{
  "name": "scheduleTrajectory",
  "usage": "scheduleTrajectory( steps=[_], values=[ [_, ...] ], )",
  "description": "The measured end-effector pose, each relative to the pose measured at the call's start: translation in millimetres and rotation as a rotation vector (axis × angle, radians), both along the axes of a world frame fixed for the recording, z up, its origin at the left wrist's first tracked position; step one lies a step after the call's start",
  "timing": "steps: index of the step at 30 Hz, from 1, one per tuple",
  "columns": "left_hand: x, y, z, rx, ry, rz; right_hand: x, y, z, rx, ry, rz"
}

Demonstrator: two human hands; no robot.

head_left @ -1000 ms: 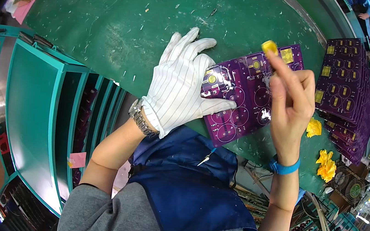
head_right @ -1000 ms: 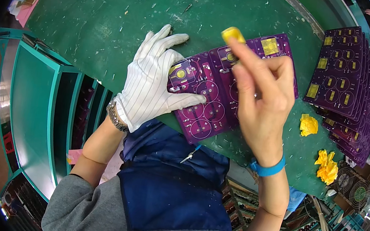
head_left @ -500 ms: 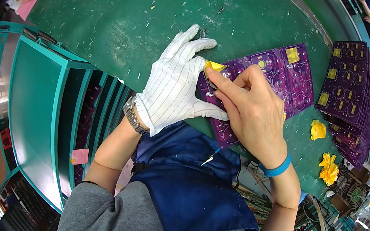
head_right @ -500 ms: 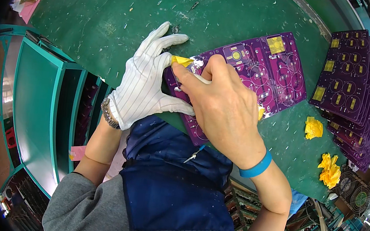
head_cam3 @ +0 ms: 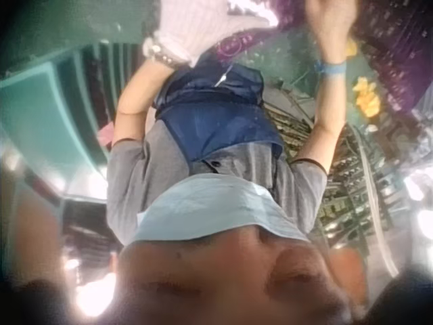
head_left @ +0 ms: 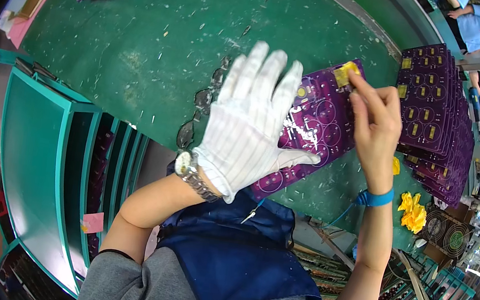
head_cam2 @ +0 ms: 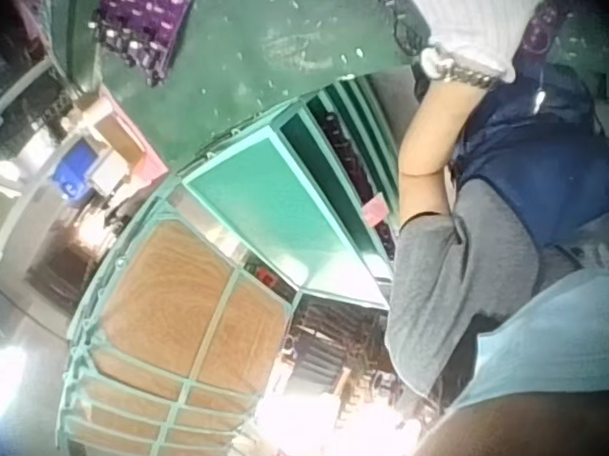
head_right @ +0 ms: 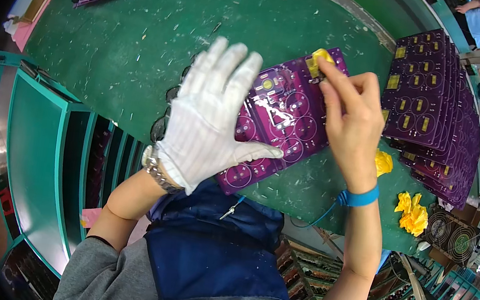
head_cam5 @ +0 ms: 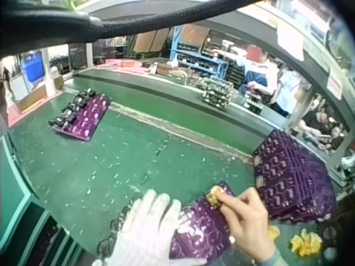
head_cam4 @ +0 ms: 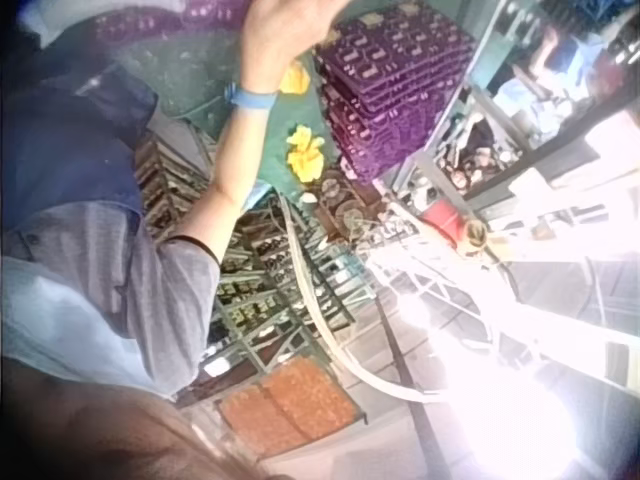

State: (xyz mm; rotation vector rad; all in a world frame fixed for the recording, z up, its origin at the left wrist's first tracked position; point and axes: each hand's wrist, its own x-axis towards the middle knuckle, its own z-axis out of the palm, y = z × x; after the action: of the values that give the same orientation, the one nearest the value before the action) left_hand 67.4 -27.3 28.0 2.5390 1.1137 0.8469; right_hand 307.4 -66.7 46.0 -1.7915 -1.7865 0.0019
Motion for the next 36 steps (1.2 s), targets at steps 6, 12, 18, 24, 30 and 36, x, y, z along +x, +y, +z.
scheduleTrajectory(
  steps=[6, 12, 18, 24, 30, 36],
  values=[
    [-1, -9, -13, -0.018, 0.109, -0.035, -2, -8, 13, -0.267, -0.104, -0.021],
    [1, -8, -11, -0.04, 0.144, -0.036, 2, -11, -4, -0.126, -0.154, 0.018],
    [7, -1, -12, -0.006, 0.134, -0.04, 6, -2, -9, -0.093, -0.094, -0.017],
    [2, -2, -1, 0.019, 0.128, -0.055, 23, -10, -14, 0.056, 0.296, -0.079],
    [5, -11, -10, -0.091, 0.188, -0.101, 37, -115, -3, 0.145, 0.295, -0.279],
    [-8, -16, 5, 0.029, 0.133, -0.168, 40, -166, -12, -0.087, -0.131, -0.472]
  ],
)
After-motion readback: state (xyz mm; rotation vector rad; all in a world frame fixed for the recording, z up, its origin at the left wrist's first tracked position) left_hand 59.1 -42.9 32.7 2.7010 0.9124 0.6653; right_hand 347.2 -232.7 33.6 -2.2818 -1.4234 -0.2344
